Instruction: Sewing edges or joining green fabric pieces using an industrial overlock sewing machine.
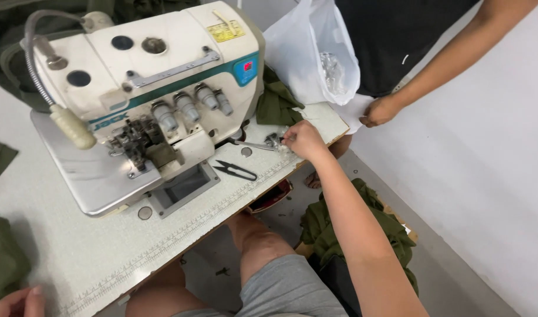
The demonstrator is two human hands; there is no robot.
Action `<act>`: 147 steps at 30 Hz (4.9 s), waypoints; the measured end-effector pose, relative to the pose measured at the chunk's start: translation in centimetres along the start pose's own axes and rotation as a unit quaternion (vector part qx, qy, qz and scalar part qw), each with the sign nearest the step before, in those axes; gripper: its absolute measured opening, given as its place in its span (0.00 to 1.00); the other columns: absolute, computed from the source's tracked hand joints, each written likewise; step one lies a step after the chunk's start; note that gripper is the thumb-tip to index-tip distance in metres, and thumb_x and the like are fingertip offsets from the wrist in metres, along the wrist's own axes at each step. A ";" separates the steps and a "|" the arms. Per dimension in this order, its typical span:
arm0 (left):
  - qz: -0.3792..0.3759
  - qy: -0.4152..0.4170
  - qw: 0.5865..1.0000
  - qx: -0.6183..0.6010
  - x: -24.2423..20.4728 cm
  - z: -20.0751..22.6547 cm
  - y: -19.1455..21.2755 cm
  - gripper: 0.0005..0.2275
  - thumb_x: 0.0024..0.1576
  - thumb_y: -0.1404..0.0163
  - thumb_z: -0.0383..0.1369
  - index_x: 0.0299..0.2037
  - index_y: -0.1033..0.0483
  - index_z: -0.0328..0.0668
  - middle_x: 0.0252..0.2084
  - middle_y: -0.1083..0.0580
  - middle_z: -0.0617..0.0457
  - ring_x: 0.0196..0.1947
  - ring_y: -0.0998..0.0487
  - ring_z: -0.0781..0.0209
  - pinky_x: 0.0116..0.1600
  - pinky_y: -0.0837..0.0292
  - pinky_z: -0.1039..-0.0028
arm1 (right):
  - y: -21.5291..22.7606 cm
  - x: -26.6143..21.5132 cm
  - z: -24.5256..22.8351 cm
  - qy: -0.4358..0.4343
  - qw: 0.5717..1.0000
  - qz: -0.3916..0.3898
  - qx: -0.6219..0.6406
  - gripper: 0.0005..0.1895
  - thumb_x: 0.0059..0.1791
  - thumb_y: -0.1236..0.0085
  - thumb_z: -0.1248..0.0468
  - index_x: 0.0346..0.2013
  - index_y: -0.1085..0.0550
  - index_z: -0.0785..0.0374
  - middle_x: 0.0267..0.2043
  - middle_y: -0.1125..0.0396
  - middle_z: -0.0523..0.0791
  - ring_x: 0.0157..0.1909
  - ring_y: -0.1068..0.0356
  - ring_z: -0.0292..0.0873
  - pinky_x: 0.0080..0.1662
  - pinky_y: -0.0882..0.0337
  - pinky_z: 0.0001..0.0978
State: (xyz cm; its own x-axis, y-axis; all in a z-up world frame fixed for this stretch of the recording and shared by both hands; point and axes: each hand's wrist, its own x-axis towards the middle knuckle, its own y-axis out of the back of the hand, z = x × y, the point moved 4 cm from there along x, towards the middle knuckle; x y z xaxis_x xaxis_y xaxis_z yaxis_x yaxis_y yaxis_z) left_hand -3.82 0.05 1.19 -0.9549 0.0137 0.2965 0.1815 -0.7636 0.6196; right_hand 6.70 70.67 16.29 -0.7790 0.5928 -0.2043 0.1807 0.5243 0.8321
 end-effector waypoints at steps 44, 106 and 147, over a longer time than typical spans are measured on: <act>-0.059 -0.087 0.957 0.272 1.3 9.1 4.1 0.08 0.73 0.46 0.43 0.51 0.15 0.55 0.37 0.24 0.65 0.41 0.21 0.64 0.41 0.28 0.72 | -6.6 -3.3 -4.7 0.340 0.918 0.139 -0.149 0.10 0.50 0.36 0.58 0.37 0.18 0.62 0.44 0.37 0.44 0.49 0.43 0.51 0.44 0.37 0.44; 0.096 -0.054 0.938 0.327 4.8 11.0 4.2 0.28 0.52 0.46 0.52 0.61 0.24 0.48 0.49 0.26 0.46 0.47 0.26 0.39 0.44 0.26 0.49 | -3.4 -4.8 -1.7 0.357 0.839 0.410 -0.028 0.15 0.53 0.39 0.53 0.46 0.20 0.61 0.54 0.34 0.50 0.56 0.36 0.57 0.58 0.34 0.53; 0.058 0.240 0.953 0.176 6.5 6.0 14.4 0.45 0.53 0.43 0.66 0.65 0.36 0.28 0.58 0.28 0.31 0.59 0.26 0.37 0.62 0.29 0.52 | -25.1 -32.8 -34.5 0.719 0.682 0.002 0.133 0.20 0.56 0.53 0.48 0.58 0.28 0.52 0.64 0.34 0.48 0.63 0.33 0.52 0.57 0.33 0.48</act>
State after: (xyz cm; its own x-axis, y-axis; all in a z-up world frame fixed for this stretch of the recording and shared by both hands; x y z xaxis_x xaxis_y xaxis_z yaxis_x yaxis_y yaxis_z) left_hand -6.02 -7.01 16.40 -0.9059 -0.4187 0.0632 0.2785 -0.4767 0.8338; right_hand 7.06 17.00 19.91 -0.5265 -0.5183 0.6739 0.1373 0.7304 0.6691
